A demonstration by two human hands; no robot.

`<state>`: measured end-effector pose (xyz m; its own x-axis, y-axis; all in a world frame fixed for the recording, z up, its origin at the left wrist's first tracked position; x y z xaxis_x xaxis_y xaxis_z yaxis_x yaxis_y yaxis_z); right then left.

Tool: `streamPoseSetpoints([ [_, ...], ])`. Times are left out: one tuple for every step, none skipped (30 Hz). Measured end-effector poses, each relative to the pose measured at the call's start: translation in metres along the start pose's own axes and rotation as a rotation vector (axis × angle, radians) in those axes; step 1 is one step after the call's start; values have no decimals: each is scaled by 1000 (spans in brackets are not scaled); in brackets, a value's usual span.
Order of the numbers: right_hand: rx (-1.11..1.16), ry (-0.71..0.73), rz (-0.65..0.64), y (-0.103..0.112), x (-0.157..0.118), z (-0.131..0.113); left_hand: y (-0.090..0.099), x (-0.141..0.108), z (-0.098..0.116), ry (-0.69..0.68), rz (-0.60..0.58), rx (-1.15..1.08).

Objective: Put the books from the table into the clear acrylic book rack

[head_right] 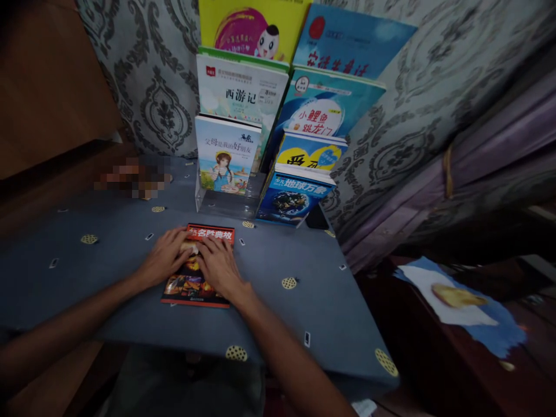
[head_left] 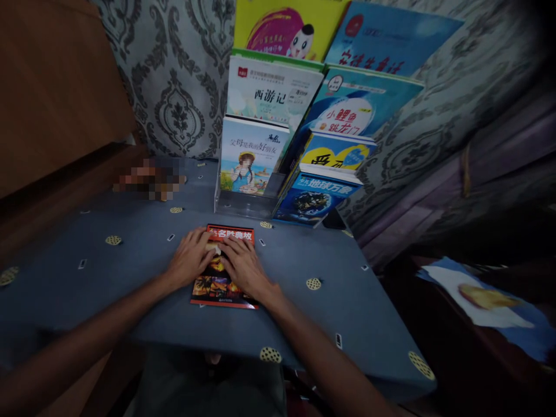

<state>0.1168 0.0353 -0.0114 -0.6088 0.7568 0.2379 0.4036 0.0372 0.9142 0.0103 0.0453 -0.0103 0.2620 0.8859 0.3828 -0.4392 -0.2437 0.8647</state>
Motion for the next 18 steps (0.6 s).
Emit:
streamPoseSetpoints([
  [3,-9,-8,0,-1,0,-6,0,-6,22,-10,20],
  [5,-19,-16,0,-1,0,-11,-1,-11,34,-21,35],
  [6,-31,-24,0,-2,1,-16,-3,-13,41,-30,45],
  [8,-46,-29,0,-2,3,-19,-4,-15,46,-36,49],
  [9,-64,-30,0,-3,5,-22,-5,-15,49,-39,47],
  [8,-83,-29,1,-3,8,-23,-6,-15,51,-38,40],
  [6,-104,-28,2,-3,12,-23,-6,-14,50,-34,32],
  [3,-130,-27,2,-3,16,-22,-7,-13,46,-27,26],
  [-2,-158,-25,3,-3,22,-21,-7,-12,40,-20,22],
  [-8,-190,-23,4,-3,28,-21,-7,-12,35,-14,22],
  [-15,-224,-21,5,-4,34,-20,-7,-11,32,-12,25],
  [-23,-257,-17,6,-4,40,-20,-6,-11,31,-13,29],
  [-32,-286,-15,7,-5,45,-20,-6,-12,35,-17,32],
  [-39,-308,-15,8,-5,48,-21,-5,-13,43,-23,36],
  [-46,-325,-16,9,-6,51,-21,-5,-14,52,-30,38],
  [-49,-339,-18,9,-7,52,-22,-4,-16,62,-37,39],
  [-50,-350,-17,10,-7,53,-23,-4,-17,70,-44,36],
  [-49,-357,-11,10,-8,54,-23,-3,-18,76,-48,27],
])
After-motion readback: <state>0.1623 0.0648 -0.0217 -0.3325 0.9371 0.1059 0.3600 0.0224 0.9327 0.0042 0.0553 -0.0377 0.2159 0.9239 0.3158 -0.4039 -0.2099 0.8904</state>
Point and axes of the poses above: each hand's wrist, its own x-axis towards the middle knuckle, its own y-axis out of the back of the hand, z = x × y, the point moved 10 cm from there along x, towards the middle knuckle, and after that the axes turned 2 degrees about y, right-handed, at the moved point
